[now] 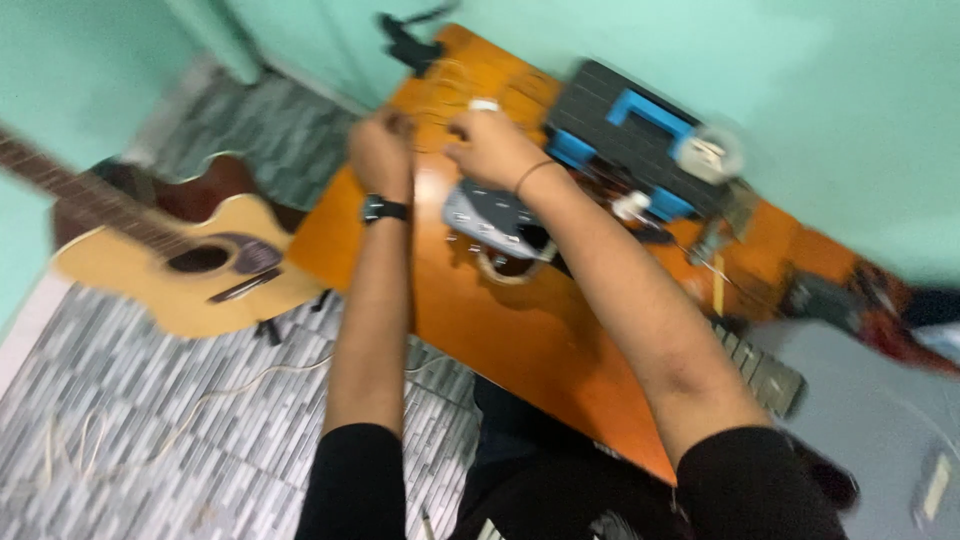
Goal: The person is restringing a grey electric guitar. They repeatedly tie knots in guitar strings, insert the string ends into the bridge, and pull the strings taut. The person handles multiple strings one at a time, using their hands to manipulate the string loops and secure them to the instrument.
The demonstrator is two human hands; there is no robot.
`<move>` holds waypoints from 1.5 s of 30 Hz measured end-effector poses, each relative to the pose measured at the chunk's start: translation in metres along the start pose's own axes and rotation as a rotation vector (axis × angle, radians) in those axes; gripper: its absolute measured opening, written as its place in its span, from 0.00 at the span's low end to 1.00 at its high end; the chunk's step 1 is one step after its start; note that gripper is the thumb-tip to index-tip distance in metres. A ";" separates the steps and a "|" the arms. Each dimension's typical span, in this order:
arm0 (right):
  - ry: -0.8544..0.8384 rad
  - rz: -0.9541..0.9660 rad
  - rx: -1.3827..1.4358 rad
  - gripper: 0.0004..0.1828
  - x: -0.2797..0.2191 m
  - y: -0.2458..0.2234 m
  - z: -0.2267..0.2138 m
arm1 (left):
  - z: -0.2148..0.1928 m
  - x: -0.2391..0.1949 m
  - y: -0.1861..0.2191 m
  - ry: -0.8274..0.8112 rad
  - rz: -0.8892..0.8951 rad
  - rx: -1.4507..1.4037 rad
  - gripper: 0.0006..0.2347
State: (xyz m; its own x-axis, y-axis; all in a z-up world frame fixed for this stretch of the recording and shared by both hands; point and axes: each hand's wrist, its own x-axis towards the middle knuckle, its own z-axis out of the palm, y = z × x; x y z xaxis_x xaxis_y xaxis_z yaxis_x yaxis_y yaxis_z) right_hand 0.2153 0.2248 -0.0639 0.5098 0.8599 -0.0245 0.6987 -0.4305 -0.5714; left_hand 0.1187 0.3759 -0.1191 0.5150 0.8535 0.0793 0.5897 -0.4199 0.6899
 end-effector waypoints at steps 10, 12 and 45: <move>-0.074 0.159 -0.157 0.12 -0.251 -0.007 -0.227 | -0.066 -0.050 0.047 0.099 0.493 -0.149 0.15; -0.114 0.464 -0.306 0.13 -0.296 0.025 -0.255 | -0.088 -0.095 0.101 0.159 0.825 -0.327 0.08; -0.211 0.568 -0.147 0.29 -0.397 0.210 -0.265 | 0.157 -0.280 0.321 -0.769 1.142 0.157 0.07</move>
State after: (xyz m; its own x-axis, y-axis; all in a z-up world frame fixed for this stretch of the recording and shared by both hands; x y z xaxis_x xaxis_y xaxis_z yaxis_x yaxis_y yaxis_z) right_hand 0.2925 -0.2796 0.0428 0.7221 0.5149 -0.4619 0.4169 -0.8568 -0.3033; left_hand 0.2617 -0.0462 -0.0333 0.9343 -0.3444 0.0917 -0.3499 -0.8370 0.4207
